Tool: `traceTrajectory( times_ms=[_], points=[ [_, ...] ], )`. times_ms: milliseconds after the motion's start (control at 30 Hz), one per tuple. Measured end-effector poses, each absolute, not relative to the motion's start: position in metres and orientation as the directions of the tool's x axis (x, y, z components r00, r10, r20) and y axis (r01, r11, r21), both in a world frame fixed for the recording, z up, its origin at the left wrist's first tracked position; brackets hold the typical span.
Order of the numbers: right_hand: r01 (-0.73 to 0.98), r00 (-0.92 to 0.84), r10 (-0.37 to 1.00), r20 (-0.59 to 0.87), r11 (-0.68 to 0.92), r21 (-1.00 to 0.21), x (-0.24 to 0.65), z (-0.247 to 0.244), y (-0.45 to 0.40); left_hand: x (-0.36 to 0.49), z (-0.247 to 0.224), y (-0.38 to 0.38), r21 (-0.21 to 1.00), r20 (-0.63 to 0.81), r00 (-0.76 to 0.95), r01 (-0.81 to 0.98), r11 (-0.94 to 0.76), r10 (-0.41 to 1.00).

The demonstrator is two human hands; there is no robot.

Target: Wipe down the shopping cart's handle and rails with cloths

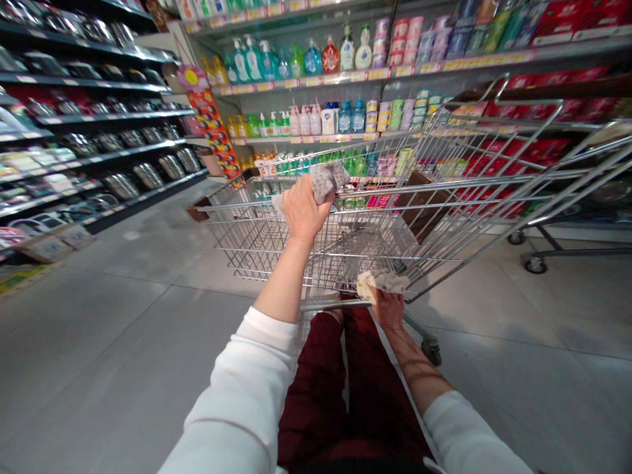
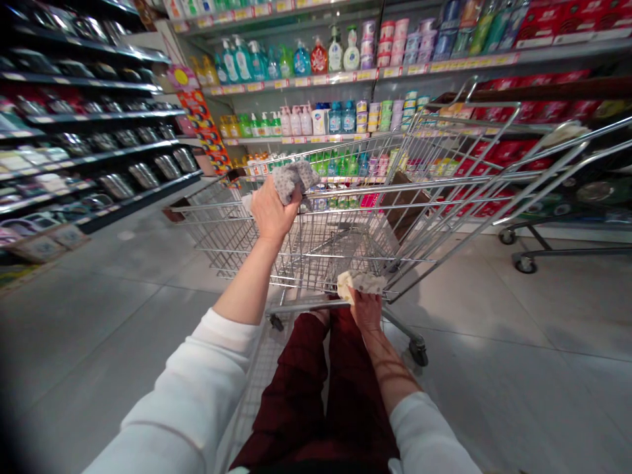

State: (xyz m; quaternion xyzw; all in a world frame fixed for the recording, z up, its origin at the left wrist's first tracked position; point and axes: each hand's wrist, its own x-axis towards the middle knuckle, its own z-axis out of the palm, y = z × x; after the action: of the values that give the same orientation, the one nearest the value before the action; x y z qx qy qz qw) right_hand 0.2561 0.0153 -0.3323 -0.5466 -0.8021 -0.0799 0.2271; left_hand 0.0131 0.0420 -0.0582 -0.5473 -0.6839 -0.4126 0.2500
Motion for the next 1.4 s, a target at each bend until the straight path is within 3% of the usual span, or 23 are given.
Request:
traceTrajectory(
  times_ms=[167,300,400,467,600,800,1033,1233,1333,1400],
  points=[
    [0.898,-0.198,0.756,0.624,0.395,-0.193,0.252,-0.299,0.015,0.013,-0.059,0.042,0.299,0.792,-0.276,0.953,0.049,0.545],
    [0.811,-0.011,0.568,0.823,0.487,-0.325,0.261,-0.240,0.025,0.014,-0.059,0.042,0.301,0.802,-0.276,0.953,0.041,0.530],
    [0.759,0.066,0.390,0.919,0.578,-0.300,0.266,-0.188,0.035,0.014,-0.060,0.042,0.296,0.813,-0.269,0.955,0.030,0.517],
    [0.772,0.061,0.354,0.933,0.576,-0.270,0.263,-0.161,0.042,0.014,-0.060,0.042,0.299,0.816,-0.267,0.954,0.022,0.513],
    [0.835,-0.085,0.513,0.854,0.504,-0.220,0.242,-0.156,0.053,0.014,-0.059,0.041,0.316,0.804,-0.276,0.949,0.016,0.526],
    [0.867,-0.309,0.669,0.676,0.490,-0.089,0.223,-0.243,0.041,0.014,-0.059,0.042,0.305,0.801,-0.266,0.952,0.017,0.536],
    [0.812,-0.485,0.775,0.404,0.571,-0.120,0.224,-0.322,0.021,0.012,-0.061,0.045,0.301,0.814,-0.258,0.954,0.002,0.520],
    [0.789,-0.483,0.758,0.439,0.594,-0.158,0.220,-0.326,0.010,0.011,-0.063,0.046,0.301,0.811,-0.260,0.954,0.008,0.525],
    [0.782,-0.442,0.737,0.511,0.596,-0.184,0.224,-0.292,0.015,0.012,-0.062,0.045,0.305,0.810,-0.266,0.952,0.013,0.523],
    [0.773,-0.347,0.681,0.645,0.597,-0.214,0.228,-0.256,0.021,0.013,-0.062,0.045,0.309,0.808,-0.270,0.951,0.014,0.524]
  ],
)
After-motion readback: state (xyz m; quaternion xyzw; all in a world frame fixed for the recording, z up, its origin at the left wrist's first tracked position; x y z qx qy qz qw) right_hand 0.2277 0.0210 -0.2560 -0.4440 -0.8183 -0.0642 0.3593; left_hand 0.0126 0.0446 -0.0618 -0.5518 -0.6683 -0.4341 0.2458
